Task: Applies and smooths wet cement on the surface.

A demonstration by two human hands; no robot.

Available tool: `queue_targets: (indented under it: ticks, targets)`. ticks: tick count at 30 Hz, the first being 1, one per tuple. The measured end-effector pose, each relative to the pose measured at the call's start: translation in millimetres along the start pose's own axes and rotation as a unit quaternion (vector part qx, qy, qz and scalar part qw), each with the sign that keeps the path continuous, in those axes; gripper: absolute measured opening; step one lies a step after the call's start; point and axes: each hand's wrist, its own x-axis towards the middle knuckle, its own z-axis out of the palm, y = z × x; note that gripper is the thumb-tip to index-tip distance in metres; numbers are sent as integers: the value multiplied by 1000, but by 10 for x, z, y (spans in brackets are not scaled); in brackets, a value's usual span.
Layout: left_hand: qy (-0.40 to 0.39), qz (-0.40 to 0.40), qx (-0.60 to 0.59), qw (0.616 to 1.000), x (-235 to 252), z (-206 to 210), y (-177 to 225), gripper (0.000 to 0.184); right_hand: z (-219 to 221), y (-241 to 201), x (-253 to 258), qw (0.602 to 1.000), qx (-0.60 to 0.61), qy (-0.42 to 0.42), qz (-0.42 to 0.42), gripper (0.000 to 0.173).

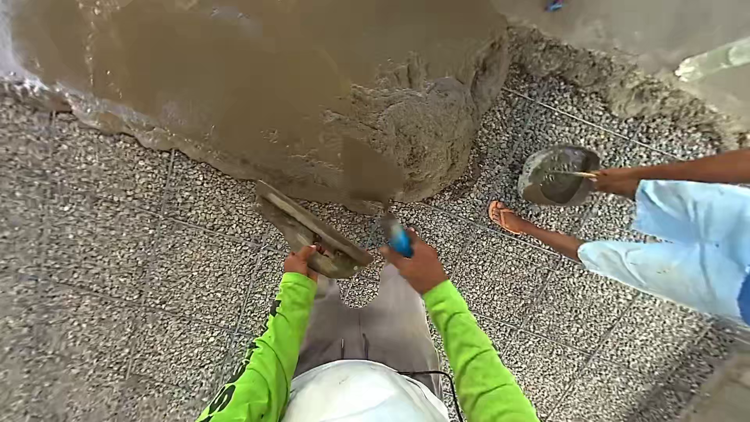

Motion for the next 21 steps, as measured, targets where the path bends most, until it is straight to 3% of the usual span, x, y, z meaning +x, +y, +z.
queue_targets:
  ticks: [2,6,11,14,17,21]
  targets:
    - [17,12,-54,998,154,-303,287,35,128,222,69,995,-47,33,87,63]
    - [24,40,-79,996,403,-818,821,27,358,639,0,965,-48,23,257,55]
    - [45,-13,46,998,426,-1112,1184,37,445,892,-116,959,15,26,283,39]
    - [40,13,54,998,336,-1044,1022,50,393,1089,38,968,17,15,251,44]
    - [46,49,18,998,155,-889,656,47,284,1324,197,976,34,-24,215,54]
    - [38,52,-33,997,-6,-586,142,41,42,1673,284,969,2,-81,235,57]
